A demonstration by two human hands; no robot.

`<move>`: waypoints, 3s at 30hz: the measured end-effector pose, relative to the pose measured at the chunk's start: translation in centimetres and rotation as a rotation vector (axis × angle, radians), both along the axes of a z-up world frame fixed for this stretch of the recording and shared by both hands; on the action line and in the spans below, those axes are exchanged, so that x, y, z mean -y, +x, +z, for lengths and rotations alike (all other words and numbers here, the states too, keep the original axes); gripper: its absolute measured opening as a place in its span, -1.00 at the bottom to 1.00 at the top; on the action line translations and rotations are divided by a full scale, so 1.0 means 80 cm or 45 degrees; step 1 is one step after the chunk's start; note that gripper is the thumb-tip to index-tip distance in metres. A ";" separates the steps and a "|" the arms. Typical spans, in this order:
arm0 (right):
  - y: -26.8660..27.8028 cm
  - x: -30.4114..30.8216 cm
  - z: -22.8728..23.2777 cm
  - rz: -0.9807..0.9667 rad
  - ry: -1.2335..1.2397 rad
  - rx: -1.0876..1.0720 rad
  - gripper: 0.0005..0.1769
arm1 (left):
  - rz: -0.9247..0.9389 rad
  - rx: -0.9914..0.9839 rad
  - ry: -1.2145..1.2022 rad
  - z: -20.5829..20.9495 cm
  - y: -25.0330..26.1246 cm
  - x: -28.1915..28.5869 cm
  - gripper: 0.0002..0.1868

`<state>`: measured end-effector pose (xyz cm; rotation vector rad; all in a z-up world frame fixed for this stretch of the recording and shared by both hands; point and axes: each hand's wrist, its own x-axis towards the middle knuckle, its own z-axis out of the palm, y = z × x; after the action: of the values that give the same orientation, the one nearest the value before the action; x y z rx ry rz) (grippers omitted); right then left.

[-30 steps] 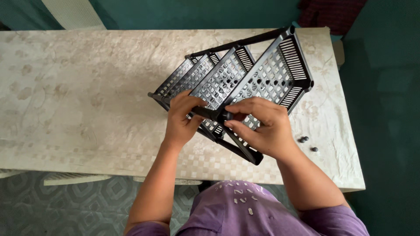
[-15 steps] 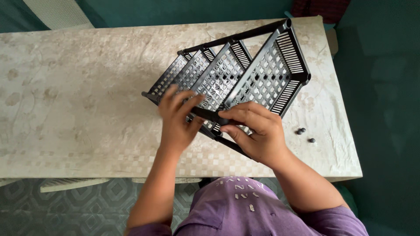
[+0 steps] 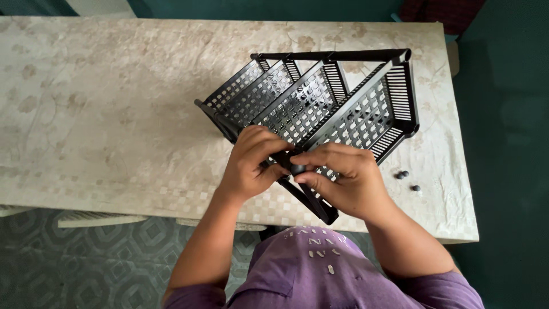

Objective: The person assembles a black plastic storage rack on a table. They insert four vertical legs into the base, attach a side panel, and secure the structure with small black caps. The rack is then placed upright on the table.

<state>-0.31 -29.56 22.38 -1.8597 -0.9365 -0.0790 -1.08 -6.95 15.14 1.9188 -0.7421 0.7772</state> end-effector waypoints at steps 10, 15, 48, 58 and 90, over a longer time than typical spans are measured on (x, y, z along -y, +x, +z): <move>0.005 0.018 -0.020 0.098 0.151 -0.462 -0.78 | -0.030 0.002 -0.048 0.000 0.000 0.013 -0.64; 0.007 0.023 -0.034 0.133 0.272 -0.632 -0.83 | -0.020 -0.001 -0.051 0.002 0.002 0.019 -0.64; 0.010 0.014 -0.029 0.142 0.330 -0.559 -0.50 | 0.121 0.030 -0.154 -0.006 0.018 0.020 -0.65; 0.024 0.082 -0.167 -0.309 0.854 -0.795 -0.67 | 0.328 -0.040 -0.359 -0.003 0.040 -0.018 -0.36; 0.054 0.313 -0.464 -1.545 -0.670 -0.368 -0.65 | 0.162 -0.243 -0.166 -0.160 -0.014 0.136 -0.64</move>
<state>4.02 -54.63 -14.72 -2.5895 0.5196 -0.3047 -2.20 -17.87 2.34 1.9033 -0.4462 0.6903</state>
